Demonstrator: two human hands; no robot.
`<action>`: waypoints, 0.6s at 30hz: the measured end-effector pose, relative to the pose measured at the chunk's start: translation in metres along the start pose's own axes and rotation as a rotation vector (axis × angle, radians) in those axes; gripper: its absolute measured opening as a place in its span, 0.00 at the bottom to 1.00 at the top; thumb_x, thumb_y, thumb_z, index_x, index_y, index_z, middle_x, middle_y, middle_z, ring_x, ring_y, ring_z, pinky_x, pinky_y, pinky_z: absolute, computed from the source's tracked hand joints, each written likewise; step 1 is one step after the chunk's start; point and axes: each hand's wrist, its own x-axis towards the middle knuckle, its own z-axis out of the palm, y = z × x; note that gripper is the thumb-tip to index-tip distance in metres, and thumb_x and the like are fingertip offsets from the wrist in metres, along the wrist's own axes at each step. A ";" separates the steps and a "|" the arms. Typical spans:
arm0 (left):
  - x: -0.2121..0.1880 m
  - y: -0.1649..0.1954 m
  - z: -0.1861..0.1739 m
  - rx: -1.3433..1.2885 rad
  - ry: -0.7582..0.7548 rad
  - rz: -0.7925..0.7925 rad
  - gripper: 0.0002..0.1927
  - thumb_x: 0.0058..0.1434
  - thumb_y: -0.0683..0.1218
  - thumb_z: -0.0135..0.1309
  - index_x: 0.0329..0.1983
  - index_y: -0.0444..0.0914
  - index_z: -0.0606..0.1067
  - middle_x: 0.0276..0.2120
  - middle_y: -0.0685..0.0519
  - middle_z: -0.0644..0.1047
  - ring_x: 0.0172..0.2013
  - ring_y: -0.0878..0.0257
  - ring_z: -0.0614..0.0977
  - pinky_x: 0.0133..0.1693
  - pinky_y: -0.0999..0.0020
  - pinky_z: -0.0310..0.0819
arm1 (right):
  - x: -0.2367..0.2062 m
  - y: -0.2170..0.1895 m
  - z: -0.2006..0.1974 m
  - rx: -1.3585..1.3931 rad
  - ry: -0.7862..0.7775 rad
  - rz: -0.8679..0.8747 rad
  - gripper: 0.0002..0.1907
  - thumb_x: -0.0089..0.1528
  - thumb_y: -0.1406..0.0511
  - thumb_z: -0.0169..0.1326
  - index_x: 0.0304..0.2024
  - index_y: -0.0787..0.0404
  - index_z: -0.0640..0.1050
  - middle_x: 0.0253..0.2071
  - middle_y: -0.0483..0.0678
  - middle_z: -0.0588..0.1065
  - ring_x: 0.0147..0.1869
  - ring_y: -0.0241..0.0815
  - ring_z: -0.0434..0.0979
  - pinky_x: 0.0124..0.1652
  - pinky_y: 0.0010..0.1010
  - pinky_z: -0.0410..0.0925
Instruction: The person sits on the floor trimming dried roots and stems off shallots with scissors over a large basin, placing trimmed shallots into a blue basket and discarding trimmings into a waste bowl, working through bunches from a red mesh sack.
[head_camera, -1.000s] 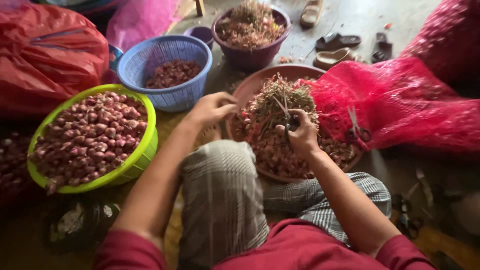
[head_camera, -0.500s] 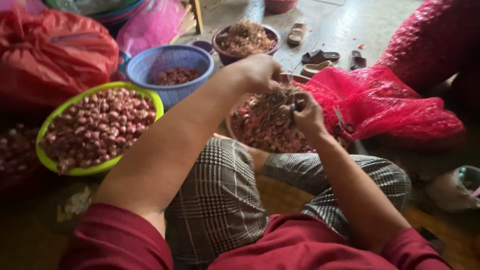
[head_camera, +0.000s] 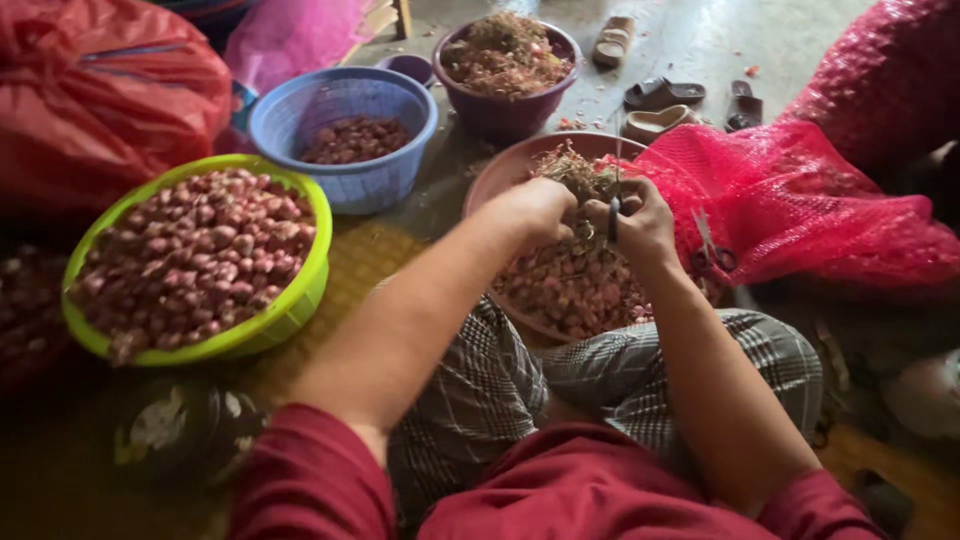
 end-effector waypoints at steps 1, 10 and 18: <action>0.012 -0.005 0.011 0.004 0.027 0.049 0.17 0.51 0.50 0.66 0.44 0.42 0.81 0.38 0.45 0.82 0.40 0.50 0.84 0.45 0.57 0.78 | -0.002 0.003 -0.002 0.026 0.001 0.010 0.29 0.54 0.60 0.71 0.53 0.65 0.73 0.36 0.45 0.78 0.34 0.31 0.76 0.30 0.23 0.68; 0.085 -0.073 0.128 0.009 0.203 -0.139 0.09 0.52 0.43 0.59 0.36 0.43 0.82 0.39 0.45 0.82 0.43 0.45 0.84 0.44 0.52 0.79 | -0.030 0.052 -0.019 0.059 0.022 0.146 0.29 0.55 0.62 0.69 0.54 0.68 0.74 0.37 0.47 0.77 0.36 0.32 0.74 0.33 0.24 0.67; 0.138 -0.080 0.154 -0.177 0.326 -0.171 0.09 0.57 0.42 0.57 0.41 0.41 0.81 0.42 0.42 0.82 0.44 0.43 0.83 0.47 0.51 0.78 | 0.005 0.071 -0.014 0.019 -0.043 0.313 0.29 0.54 0.62 0.68 0.55 0.64 0.74 0.37 0.48 0.79 0.37 0.34 0.77 0.35 0.26 0.71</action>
